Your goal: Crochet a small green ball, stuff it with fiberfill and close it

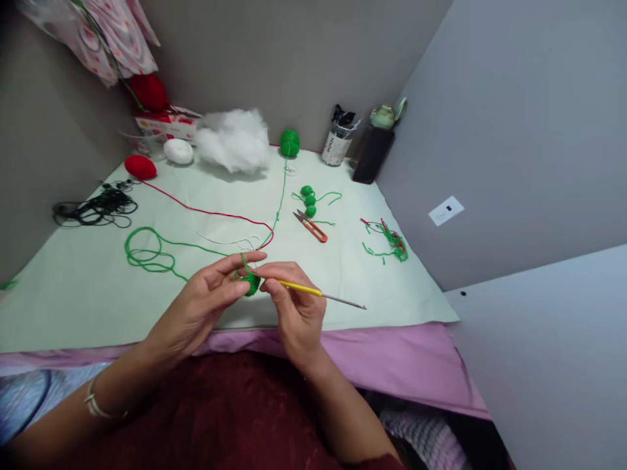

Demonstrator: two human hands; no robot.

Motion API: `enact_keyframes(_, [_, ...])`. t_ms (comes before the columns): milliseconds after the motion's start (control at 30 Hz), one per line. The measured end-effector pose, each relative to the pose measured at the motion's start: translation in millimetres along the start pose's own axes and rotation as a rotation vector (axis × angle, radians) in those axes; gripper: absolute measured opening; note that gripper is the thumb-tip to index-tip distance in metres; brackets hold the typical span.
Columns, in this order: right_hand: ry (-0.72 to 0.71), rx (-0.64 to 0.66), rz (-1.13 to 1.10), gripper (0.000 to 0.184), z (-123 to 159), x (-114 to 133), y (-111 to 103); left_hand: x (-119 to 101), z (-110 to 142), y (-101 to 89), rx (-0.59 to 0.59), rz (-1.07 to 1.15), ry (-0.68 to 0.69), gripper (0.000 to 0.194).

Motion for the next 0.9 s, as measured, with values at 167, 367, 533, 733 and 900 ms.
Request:
enact_keyframes(167, [-0.168,0.052,0.503,0.031,14.6,4.3,7.6,3.8,0.4,2.5,-0.096,0.043,0.044,0.043])
enact_keyframes(367, [-0.118,-0.05,0.308,0.027,13.0,2.3,-2.1,4.0,-2.2,0.8,-0.015,0.324,-0.119,0.028])
enact_keyframes(533, [0.064,-0.048,-0.066,0.015,2.7,-3.7,-2.5,1.1,-1.1,-0.2,-0.021,0.075,-0.002,0.034])
enact_keyframes(733, [0.162,-0.047,-0.164,0.015,4.8,-13.7,-3.6,1.7,2.1,0.7,0.026,-0.053,0.009,0.027])
enact_keyframes(900, [0.213,-0.039,-0.29,0.022,0.9,-14.6,-6.3,-0.9,2.8,-5.5,-0.009,-0.124,0.023,0.03])
Point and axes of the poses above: each hand's wrist, its own z-axis away from the middle knuckle, its own y-axis out of the palm, x = y × z, the point moved 3 cm from there along -z, towards the middle knuckle, and after that the axes turned 15 degrees about x, right-handed, at the moved point
